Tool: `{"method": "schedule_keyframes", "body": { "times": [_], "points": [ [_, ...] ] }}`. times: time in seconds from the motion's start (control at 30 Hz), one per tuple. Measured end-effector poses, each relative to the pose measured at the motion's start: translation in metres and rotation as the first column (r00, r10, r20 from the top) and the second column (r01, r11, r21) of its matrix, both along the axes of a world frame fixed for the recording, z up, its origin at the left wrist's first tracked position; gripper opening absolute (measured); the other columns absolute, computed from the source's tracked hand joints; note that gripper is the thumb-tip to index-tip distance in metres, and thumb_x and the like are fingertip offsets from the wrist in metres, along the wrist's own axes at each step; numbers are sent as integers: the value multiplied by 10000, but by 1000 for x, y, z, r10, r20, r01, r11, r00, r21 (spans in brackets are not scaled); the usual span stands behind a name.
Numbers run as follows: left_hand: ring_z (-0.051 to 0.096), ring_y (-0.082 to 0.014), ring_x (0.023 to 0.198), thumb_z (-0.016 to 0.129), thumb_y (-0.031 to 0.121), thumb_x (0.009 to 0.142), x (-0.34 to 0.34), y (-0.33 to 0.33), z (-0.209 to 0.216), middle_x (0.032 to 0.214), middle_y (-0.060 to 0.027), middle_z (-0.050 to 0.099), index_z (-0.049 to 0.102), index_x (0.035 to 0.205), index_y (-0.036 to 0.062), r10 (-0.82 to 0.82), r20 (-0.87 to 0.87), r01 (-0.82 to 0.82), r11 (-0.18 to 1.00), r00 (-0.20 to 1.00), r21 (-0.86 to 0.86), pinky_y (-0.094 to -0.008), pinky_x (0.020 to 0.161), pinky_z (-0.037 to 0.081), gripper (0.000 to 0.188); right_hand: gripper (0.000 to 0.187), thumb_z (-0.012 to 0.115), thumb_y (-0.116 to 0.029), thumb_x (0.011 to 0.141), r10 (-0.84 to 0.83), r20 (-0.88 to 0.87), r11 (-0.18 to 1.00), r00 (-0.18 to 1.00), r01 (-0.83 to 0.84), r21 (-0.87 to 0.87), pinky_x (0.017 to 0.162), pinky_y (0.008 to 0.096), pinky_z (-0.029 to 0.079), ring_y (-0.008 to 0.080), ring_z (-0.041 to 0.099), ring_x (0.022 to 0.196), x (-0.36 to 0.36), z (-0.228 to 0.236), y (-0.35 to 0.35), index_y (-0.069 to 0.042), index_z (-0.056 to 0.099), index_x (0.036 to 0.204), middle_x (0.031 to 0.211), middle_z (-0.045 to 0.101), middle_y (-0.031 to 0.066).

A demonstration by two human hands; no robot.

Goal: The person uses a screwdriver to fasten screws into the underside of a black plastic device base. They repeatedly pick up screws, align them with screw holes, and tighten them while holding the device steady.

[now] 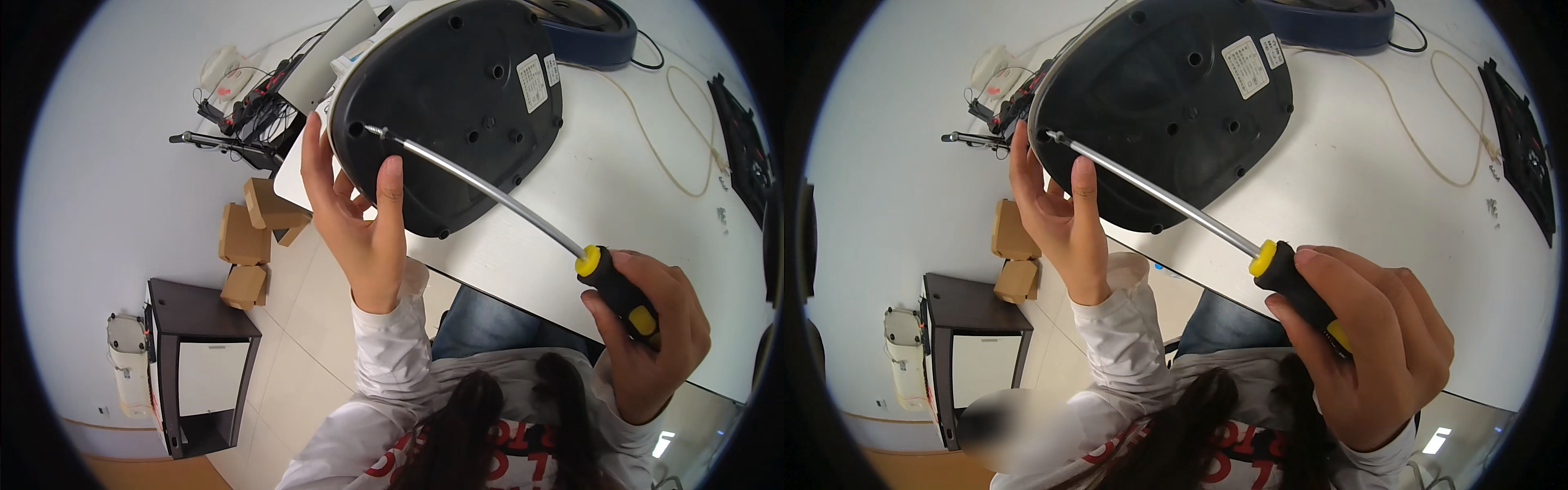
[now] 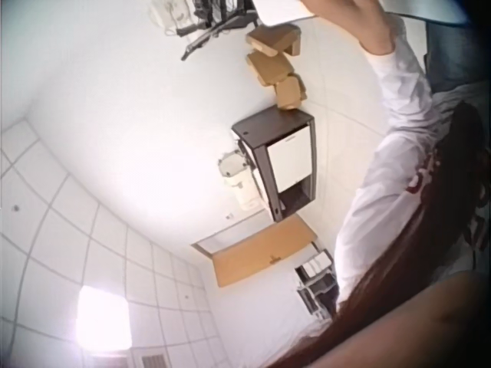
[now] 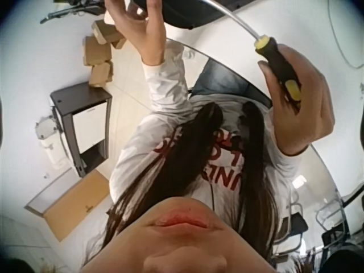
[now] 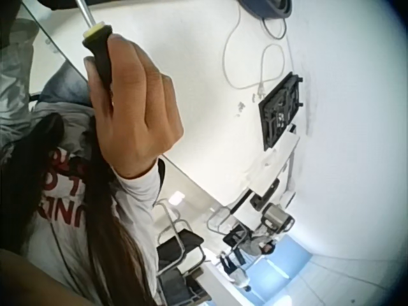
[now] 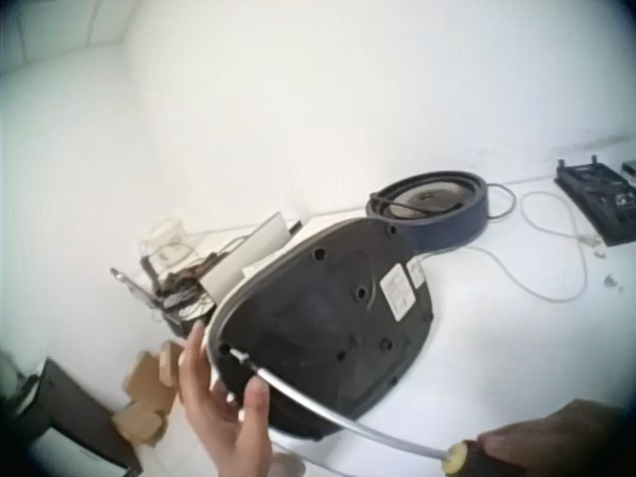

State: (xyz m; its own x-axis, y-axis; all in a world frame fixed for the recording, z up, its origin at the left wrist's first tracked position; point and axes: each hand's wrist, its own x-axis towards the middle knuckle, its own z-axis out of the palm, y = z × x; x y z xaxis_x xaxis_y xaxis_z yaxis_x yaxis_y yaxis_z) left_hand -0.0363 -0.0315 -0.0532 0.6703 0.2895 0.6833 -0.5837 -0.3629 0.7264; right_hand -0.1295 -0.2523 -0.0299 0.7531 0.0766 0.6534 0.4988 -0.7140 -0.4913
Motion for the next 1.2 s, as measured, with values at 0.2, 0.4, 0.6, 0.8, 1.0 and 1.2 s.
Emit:
{"method": "schedule_keyframes", "body": {
  "times": [0.2, 0.4, 0.6, 0.8, 1.0, 1.2],
  "points": [
    [597, -209, 995, 690, 128, 828, 2, -4, 3, 1286, -151, 475, 347, 1378, 18, 2, -1, -2, 1000, 1000, -2, -250, 691, 528, 657, 428, 799, -10, 626, 4, 21, 994, 1000, -2, -111, 644, 304, 558, 278, 672, 779, -1, 15, -1, -35, 608, 1008, 886, 671, 160],
    [602, -200, 972, 679, 115, 835, 2, -8, 2, 1268, -155, 484, 344, 1375, 13, -10, -14, 9, 1000, 1000, -29, -256, 685, 536, 644, 409, 789, -16, 641, -15, 56, 966, 998, 29, -257, 591, 292, 547, 264, 666, 780, -3, 35, 3, -18, 621, 1014, 909, 664, 159],
    [607, -191, 936, 669, 91, 840, 0, -16, 0, 1232, -159, 503, 345, 1366, -4, -29, -15, 29, 999, 999, -37, -250, 686, 534, 625, 397, 772, -18, 661, -53, 154, 894, 987, 115, -433, 557, 290, 540, 270, 658, 793, -12, 52, 2, 14, 614, 1023, 925, 654, 173],
    [599, -199, 955, 681, 107, 834, -1, -20, -1, 1249, -152, 490, 366, 1355, 2, -28, -34, 27, 999, 999, -40, -245, 686, 527, 618, 390, 755, -2, 671, -21, 166, 829, 986, 110, -549, 550, 294, 544, 290, 657, 787, -15, 71, 9, 58, 594, 1021, 916, 638, 215],
    [584, -209, 992, 693, 120, 827, -4, -17, -3, 1275, -140, 472, 381, 1349, 14, -21, -53, 18, 999, 998, -51, -245, 692, 525, 617, 391, 759, 1, 654, 13, 181, 784, 983, 102, -613, 537, 292, 541, 297, 656, 772, -11, 78, 16, 78, 592, 1000, 897, 634, 227],
    [612, -177, 893, 668, 89, 840, -3, -18, -5, 1234, -163, 493, 357, 1352, -22, -15, -30, 15, 1000, 999, -26, -233, 652, 516, 609, 382, 760, -7, 657, 8, 189, 787, 982, 111, -606, 522, 294, 531, 289, 651, 755, -10, 75, 19, 80, 594, 990, 894, 634, 223]
  ]
}}
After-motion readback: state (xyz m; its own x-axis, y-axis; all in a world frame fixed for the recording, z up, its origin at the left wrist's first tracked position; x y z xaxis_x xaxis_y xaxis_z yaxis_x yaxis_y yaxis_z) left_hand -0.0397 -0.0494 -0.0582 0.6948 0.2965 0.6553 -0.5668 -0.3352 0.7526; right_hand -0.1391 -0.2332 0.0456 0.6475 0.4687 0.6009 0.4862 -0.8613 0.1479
